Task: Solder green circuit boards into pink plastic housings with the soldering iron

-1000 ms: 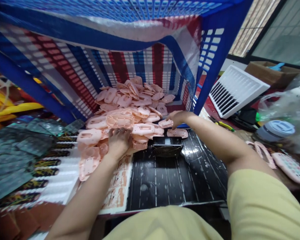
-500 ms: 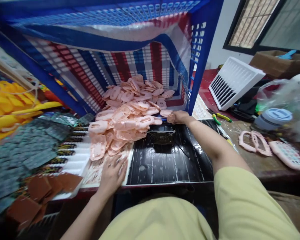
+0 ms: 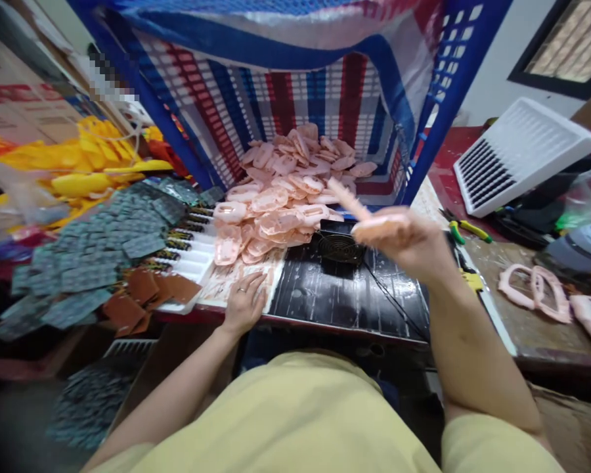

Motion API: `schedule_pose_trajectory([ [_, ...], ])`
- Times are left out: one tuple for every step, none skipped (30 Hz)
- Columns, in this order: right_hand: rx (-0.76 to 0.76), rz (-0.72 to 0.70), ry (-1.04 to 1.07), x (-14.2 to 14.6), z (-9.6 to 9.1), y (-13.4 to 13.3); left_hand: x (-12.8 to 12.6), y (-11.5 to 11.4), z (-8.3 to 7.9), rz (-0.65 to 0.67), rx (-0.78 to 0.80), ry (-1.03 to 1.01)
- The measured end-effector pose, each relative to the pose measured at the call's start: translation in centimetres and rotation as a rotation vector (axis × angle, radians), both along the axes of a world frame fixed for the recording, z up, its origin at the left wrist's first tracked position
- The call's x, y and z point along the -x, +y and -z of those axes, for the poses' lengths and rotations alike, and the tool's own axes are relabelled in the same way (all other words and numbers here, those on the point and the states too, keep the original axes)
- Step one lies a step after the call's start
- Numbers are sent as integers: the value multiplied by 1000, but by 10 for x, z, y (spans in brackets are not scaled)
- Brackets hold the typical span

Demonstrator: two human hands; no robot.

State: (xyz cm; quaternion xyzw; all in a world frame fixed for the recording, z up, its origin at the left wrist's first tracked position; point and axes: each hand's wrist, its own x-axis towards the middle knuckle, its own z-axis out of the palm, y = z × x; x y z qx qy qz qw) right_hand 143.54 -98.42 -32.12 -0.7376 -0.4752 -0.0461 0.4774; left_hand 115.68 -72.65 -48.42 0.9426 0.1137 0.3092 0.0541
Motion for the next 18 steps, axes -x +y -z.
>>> schedule_pose_trajectory([
  [50,-61,3,22,7,2,1,0,2,5,9,-26],
  [234,-149,-5,42,17,7,2,1,3,6,20,-44],
  [411,-167,-48,58,28,15,2,1,5,4,29,-56],
  [573,-173,-104,71,40,25,2,2,5,1,38,-54],
  [642,-201,-114,80,51,34,3,2,5,1,44,-43],
  [678,-212,-115,85,62,43,2,2,4,8,50,-23],
  [698,-221,-111,87,71,50,2,2,4,21,54,2],
  [695,-233,-99,86,78,54,2,2,3,35,58,31],
  [692,-242,-89,83,83,56,2,2,2,46,62,63],
  [687,-252,-79,79,87,55,2,1,0,51,67,94],
  [679,-262,-70,74,89,51,2,1,-1,48,73,118],
  [670,-268,-61,69,91,47,1,0,-3,42,82,132],
  [659,-265,-54,66,92,42,-1,-2,-6,42,92,132],
  [647,-251,-51,63,94,36,-4,-3,-9,53,103,130],
  [633,-227,-53,61,96,31,-8,-6,-14,75,113,131],
  [616,-190,-59,61,97,26,-14,-8,-19,108,116,139],
  [596,-146,-69,62,99,22,-21,-11,-24,147,111,154],
  [576,-99,-80,64,100,17,-29,-13,-28,185,99,175],
])
